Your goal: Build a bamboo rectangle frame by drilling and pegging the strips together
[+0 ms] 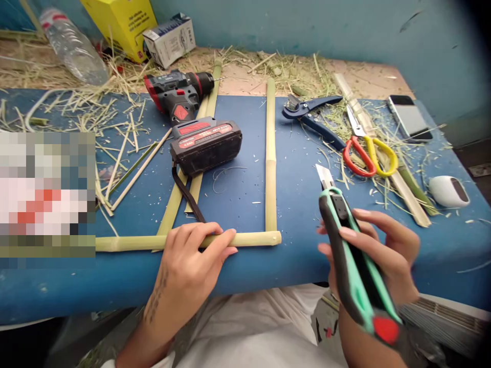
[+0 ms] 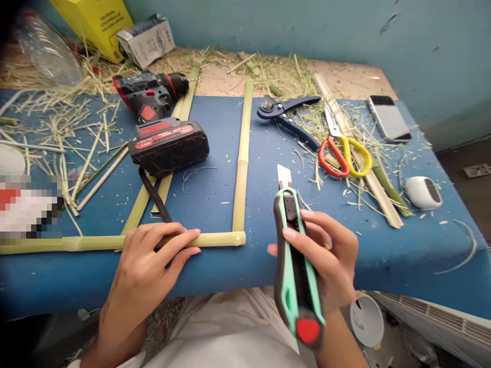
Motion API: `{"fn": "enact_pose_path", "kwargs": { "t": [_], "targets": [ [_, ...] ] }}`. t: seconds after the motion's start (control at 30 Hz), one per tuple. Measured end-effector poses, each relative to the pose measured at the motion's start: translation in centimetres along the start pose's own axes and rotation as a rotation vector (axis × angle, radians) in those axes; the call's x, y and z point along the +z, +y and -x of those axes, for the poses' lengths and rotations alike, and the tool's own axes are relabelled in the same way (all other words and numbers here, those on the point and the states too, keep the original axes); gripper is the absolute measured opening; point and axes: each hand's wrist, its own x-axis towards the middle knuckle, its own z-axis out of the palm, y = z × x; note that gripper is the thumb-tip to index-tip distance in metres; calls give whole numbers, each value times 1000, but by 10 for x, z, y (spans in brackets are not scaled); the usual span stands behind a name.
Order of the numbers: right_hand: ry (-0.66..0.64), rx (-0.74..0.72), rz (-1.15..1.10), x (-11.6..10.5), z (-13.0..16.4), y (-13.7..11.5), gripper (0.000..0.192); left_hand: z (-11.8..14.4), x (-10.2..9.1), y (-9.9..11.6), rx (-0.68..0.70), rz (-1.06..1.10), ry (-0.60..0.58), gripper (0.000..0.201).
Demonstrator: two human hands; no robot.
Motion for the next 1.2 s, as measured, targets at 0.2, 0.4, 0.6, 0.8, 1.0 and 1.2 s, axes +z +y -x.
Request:
{"fn": "enact_pose_path", "kwargs": {
  "t": [0.2,0.4,0.6,0.8,1.0,1.2],
  "targets": [
    [-294,-77,181,-16,-13,48,70,-5,0,4,36,6,20,39],
    [-425,-47,267,-41,-24,74,72,-5,10,17,-28,-88,56,35],
    [-283,-109,104,-32,-10,50,54,-10,12,28,3,-190,166,32],
    [-320,-90,-63,-5,-13,19,58,-19,-9,44,78,-235,266,33],
    [-180,-352,-168,0,-59,8,32,-40,-44,68,184,-330,351,29],
    [-55,-355,-272,-8,-82,-2,26,-58,-69,85,223,-369,410,30]
  ]
}}
